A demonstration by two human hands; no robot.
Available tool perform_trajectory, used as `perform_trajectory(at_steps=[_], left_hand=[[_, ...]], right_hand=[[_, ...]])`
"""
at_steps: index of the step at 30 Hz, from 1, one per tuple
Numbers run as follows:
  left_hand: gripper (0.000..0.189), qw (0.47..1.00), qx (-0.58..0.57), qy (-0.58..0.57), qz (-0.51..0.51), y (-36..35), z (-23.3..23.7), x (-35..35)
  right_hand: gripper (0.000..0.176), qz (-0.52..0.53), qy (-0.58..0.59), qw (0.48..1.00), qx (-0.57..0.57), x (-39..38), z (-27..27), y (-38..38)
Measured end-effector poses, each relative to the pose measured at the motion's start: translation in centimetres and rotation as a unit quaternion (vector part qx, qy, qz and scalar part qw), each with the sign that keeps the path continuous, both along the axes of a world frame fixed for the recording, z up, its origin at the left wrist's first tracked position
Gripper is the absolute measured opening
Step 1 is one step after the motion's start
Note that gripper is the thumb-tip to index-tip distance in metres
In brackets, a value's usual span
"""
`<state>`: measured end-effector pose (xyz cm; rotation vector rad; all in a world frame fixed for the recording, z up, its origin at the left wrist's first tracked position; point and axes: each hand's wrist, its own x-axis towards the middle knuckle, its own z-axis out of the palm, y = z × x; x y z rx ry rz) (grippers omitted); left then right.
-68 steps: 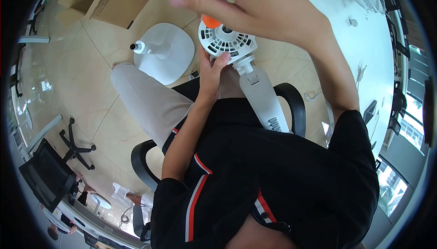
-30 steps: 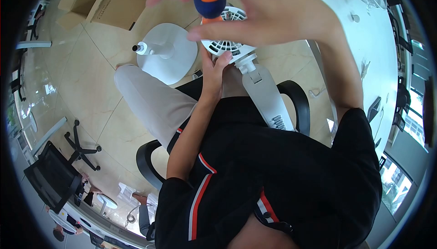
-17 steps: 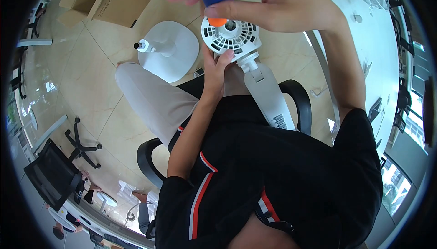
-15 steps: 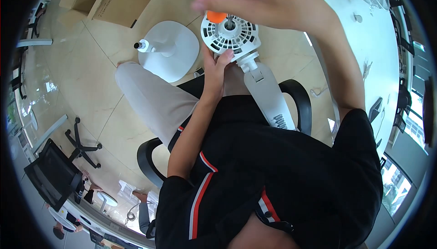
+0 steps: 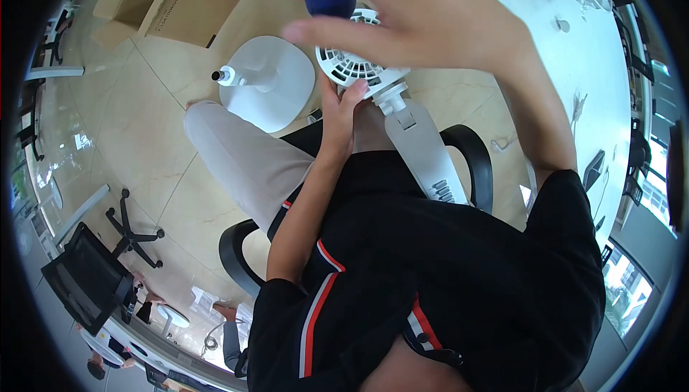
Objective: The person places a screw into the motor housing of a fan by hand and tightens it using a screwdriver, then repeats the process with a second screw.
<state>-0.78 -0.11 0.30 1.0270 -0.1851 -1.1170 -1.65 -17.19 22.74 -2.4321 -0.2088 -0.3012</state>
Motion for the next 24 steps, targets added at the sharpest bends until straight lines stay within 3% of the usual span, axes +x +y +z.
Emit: perform_trajectory(at_steps=[2,4,5,8,10,11,13,17,19,20,22,24], left_hand=[[0.074,1.000,0.004,-0.001,0.002,0.2,0.0,-0.1],[0.074,1.000,0.002,-0.001,0.011,0.2,-0.1,-0.2],[0.074,1.000,-0.001,-0.001,0.014,0.1,0.0,-0.2],[0.073,1.000,0.008,0.008,0.003,0.0,0.4,-0.1],[0.073,1.000,0.007,0.004,0.005,0.0,0.1,-0.1],[0.073,1.000,0.009,0.002,0.008,0.1,0.0,-0.2],[0.073,1.000,0.011,-0.008,0.005,0.3,-0.2,-0.1],[0.070,1.000,0.003,-0.002,0.007,0.1,0.7,-0.1],[0.068,1.000,0.001,0.005,0.011,0.0,0.2,-0.2],[0.066,1.000,0.001,0.010,0.016,0.1,-0.1,-0.3],[0.065,1.000,0.005,0.008,0.013,0.2,0.0,-0.3],[0.065,1.000,0.010,0.007,0.013,0.1,0.3,-0.1]], right_hand=[[0.029,0.037,-0.007,0.996,0.085,-0.5,1.3,0.6],[0.029,0.032,0.031,0.998,0.038,-0.7,2.7,0.4],[0.029,0.005,0.049,0.998,-0.048,-0.6,2.9,0.1],[0.026,-0.077,0.004,0.989,-0.126,0.1,0.1,-0.3],[0.023,-0.053,-0.020,0.998,-0.013,0.3,0.7,0.0],[0.023,-0.002,-0.008,0.995,0.098,-0.3,2.2,0.1],[0.022,0.039,0.011,0.988,0.148,-0.3,2.4,0.2],[0.023,-0.032,-0.017,0.999,-0.029,0.4,-0.8,0.4],[0.022,-0.076,0.041,0.996,0.025,1.1,0.8,1.3],[0.020,-0.093,0.121,0.983,0.103,1.6,4.0,2.5],[0.019,-0.058,0.127,0.975,0.170,1.6,3.5,3.0],[0.020,0.019,0.028,0.990,0.137,1.2,-0.8,1.9]])
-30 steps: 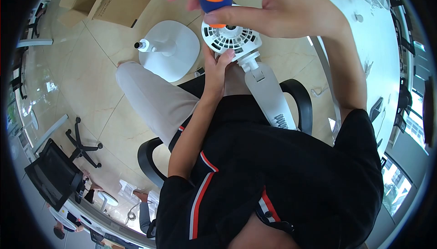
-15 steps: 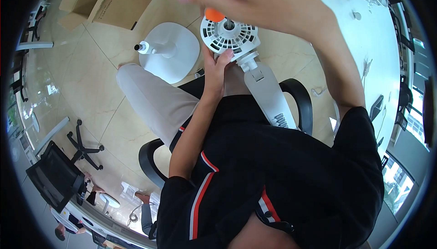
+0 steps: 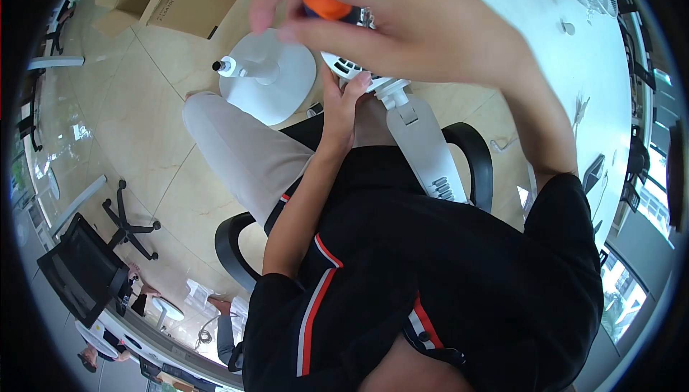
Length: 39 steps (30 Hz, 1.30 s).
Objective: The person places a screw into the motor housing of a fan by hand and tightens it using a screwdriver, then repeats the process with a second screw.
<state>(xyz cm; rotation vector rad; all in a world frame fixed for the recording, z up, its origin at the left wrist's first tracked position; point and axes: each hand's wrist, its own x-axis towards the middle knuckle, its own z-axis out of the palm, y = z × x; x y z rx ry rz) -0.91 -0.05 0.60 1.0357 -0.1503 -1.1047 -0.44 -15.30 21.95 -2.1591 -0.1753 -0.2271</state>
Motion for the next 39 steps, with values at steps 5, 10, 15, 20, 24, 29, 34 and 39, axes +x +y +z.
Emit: perform_trajectory(at_steps=[5,10,15,20,24,29,34,39], left_hand=[[0.073,1.000,0.011,-0.017,0.006,-0.1,0.8,-0.1],[0.080,1.000,0.002,-0.014,-0.002,0.0,-0.2,0.0],[0.083,1.000,-0.003,-0.017,-0.009,-0.1,-0.5,0.1],[0.085,1.000,0.000,-0.003,-0.009,0.0,0.0,0.1],[0.084,1.000,-0.001,-0.004,-0.012,0.0,0.0,0.1],[0.081,1.000,0.000,-0.012,-0.002,0.0,-0.5,0.0],[0.077,1.000,-0.010,-0.004,-0.008,0.0,-0.5,0.0],[0.077,1.000,-0.007,-0.013,-0.009,0.2,-0.9,0.1]], right_hand=[[0.022,0.063,0.061,0.996,0.016,-0.2,1.5,-1.5],[0.026,0.022,0.030,0.993,-0.116,-1.1,1.6,-2.1],[0.034,-0.223,0.132,0.927,-0.270,0.4,1.9,-1.0],[0.032,-0.072,-0.006,0.988,-0.135,-0.8,3.1,0.0],[0.030,-0.015,0.056,0.946,-0.318,-0.7,2.9,-3.3],[0.030,0.003,0.015,0.999,-0.046,-1.3,3.3,-1.9],[0.032,0.000,-0.027,0.979,-0.204,-1.1,1.9,-2.3],[0.034,0.056,0.015,0.991,-0.124,-1.0,2.7,-2.6]])
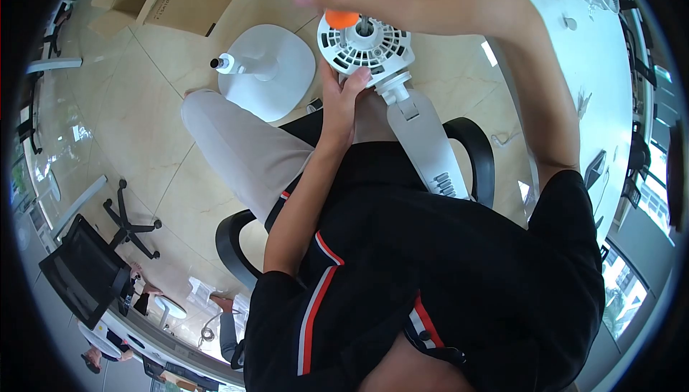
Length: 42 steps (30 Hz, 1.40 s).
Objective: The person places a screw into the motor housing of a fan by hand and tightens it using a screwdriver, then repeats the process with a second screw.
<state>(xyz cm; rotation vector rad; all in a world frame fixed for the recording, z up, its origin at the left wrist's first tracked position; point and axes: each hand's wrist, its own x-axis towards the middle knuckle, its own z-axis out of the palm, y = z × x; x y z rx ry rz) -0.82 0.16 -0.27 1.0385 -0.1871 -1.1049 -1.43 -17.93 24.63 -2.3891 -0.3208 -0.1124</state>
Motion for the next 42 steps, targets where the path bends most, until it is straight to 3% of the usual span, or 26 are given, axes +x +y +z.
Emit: perform_trajectory(at_steps=[1,3,6,7,10,13,16,17,19,22,24,26,28,31,32,34,35,38,42], left_hand=[[0.077,1.000,0.000,0.000,0.002,-0.1,0.0,0.0],[0.077,1.000,-0.002,0.007,0.002,-0.1,0.4,-0.1],[0.078,1.000,-0.008,0.011,0.004,-0.4,0.9,0.0],[0.078,1.000,-0.005,0.005,0.003,-0.3,0.5,0.0],[0.078,1.000,-0.001,-0.001,0.001,-0.1,0.2,0.0],[0.078,1.000,-0.004,0.013,-0.001,-0.1,0.6,-0.1],[0.077,1.000,-0.003,0.010,0.001,-0.3,0.5,0.0],[0.077,1.000,0.000,0.005,0.002,-0.1,0.5,-0.1],[0.076,1.000,0.003,0.001,0.003,-0.2,0.6,0.0],[0.075,1.000,0.001,0.010,-0.001,-0.1,0.8,-0.2],[0.073,1.000,0.000,0.004,0.000,-0.2,0.6,0.0],[0.072,1.000,0.005,-0.013,-0.001,-0.1,0.2,0.0],[0.071,1.000,0.001,-0.003,0.002,-0.1,0.5,0.0],[0.070,1.000,-0.004,0.001,0.001,-0.2,0.5,-0.1],[0.070,1.000,-0.005,-0.001,0.001,-0.2,0.4,-0.1],[0.071,1.000,-0.006,0.003,-0.004,-0.2,0.6,0.0],[0.071,1.000,-0.005,0.006,-0.005,-0.1,0.6,0.0],[0.074,1.000,0.002,0.002,0.000,-0.1,0.2,0.0],[0.081,1.000,0.001,0.008,0.008,-0.3,0.9,0.0]], right_hand=[[0.035,-0.034,0.015,0.996,-0.078,-0.1,0.8,-0.1],[0.035,-0.076,-0.030,0.989,-0.122,0.0,0.1,-0.2],[0.035,-0.046,-0.142,0.989,0.021,1.3,-3.9,-0.8],[0.035,-0.005,-0.131,0.986,0.102,1.6,-4.1,-0.8],[0.032,-0.050,0.002,0.998,-0.027,-0.5,0.0,-0.4],[0.030,-0.064,-0.064,0.992,-0.085,-0.2,-0.5,-0.3],[0.028,-0.081,-0.134,0.988,-0.001,0.2,-2.1,1.7],[0.029,-0.042,-0.105,0.994,0.013,0.6,-2.9,0.3],[0.029,-0.060,-0.049,0.997,-0.022,1.1,-2.8,0.0],[0.028,-0.168,-0.045,0.982,-0.077,0.1,-1.6,2.2],[0.028,-0.126,-0.113,0.986,0.005,-0.3,-1.3,2.9],[0.029,-0.048,-0.098,0.991,0.078,0.5,-2.8,1.1],[0.032,0.001,-0.052,0.997,0.051,0.7,-2.1,0.4],[0.036,-0.008,0.041,0.999,-0.032,0.0,1.3,0.3],[0.037,-0.020,0.091,0.996,0.006,0.3,1.8,0.6],[0.036,0.002,0.077,0.995,0.070,0.5,0.6,0.4],[0.035,0.036,0.012,0.995,0.097,0.5,-2.1,-0.3],[0.035,0.100,0.056,0.963,0.245,0.9,-3.6,-2.1],[0.038,0.023,0.074,0.944,0.321,0.8,-4.7,-3.0]])
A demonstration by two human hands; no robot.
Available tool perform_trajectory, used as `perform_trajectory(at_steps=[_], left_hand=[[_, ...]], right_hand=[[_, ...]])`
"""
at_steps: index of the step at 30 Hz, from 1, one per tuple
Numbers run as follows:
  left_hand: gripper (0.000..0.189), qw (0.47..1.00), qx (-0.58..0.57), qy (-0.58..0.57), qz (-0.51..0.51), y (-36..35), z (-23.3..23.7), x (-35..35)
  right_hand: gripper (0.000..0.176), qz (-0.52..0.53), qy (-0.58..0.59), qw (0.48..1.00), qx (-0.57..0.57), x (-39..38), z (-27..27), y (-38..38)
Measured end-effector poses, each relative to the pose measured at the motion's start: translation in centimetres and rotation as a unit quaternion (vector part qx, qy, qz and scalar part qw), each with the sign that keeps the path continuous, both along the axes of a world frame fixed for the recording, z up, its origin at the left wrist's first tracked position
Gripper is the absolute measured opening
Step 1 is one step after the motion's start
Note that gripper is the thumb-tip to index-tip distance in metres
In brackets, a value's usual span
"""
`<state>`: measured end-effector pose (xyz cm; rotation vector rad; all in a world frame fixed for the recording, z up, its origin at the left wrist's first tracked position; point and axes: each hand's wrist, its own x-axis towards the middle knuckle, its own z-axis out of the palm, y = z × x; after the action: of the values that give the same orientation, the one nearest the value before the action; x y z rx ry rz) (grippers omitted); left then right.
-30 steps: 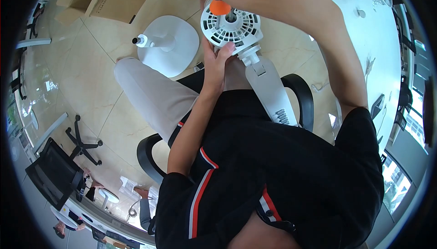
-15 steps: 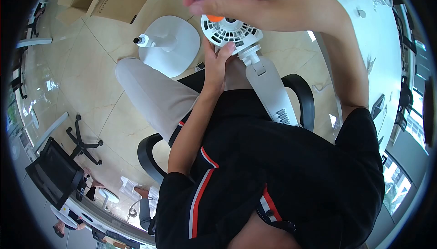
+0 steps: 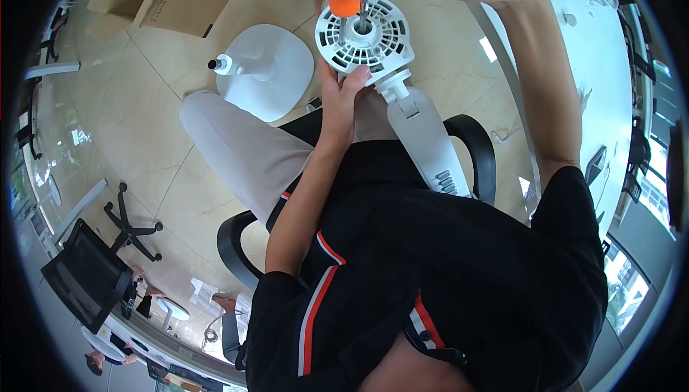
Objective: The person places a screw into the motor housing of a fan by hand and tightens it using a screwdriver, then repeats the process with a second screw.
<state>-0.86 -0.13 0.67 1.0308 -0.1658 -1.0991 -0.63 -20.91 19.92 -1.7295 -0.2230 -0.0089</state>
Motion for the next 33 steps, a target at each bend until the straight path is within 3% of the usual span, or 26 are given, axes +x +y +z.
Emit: perform_trajectory(at_steps=[9,12,18,24,29,33], left_hand=[[0.084,1.000,0.008,-0.009,-0.009,0.0,-0.5,0.2],[0.083,1.000,0.007,-0.005,-0.009,0.1,-0.6,0.2],[0.083,1.000,-0.003,-0.001,-0.006,0.1,-0.5,0.1],[0.081,1.000,-0.005,0.010,-0.003,0.1,-0.3,0.1],[0.078,1.000,-0.002,0.006,0.000,0.2,-0.7,0.1],[0.077,1.000,-0.004,0.009,-0.001,0.1,-0.4,0.1]], right_hand=[[0.039,0.067,0.026,0.997,0.019,-0.3,1.2,-0.6],[0.040,0.059,0.027,0.996,0.063,-0.1,0.7,-0.2],[0.039,0.178,-0.016,0.966,0.187,0.9,-2.1,-0.2],[0.035,0.084,0.025,0.984,0.156,0.7,-0.8,0.4],[0.029,0.009,-0.079,0.996,0.030,1.7,-1.6,1.8],[0.023,-0.107,-0.151,0.976,-0.112,1.4,-1.5,3.4]])
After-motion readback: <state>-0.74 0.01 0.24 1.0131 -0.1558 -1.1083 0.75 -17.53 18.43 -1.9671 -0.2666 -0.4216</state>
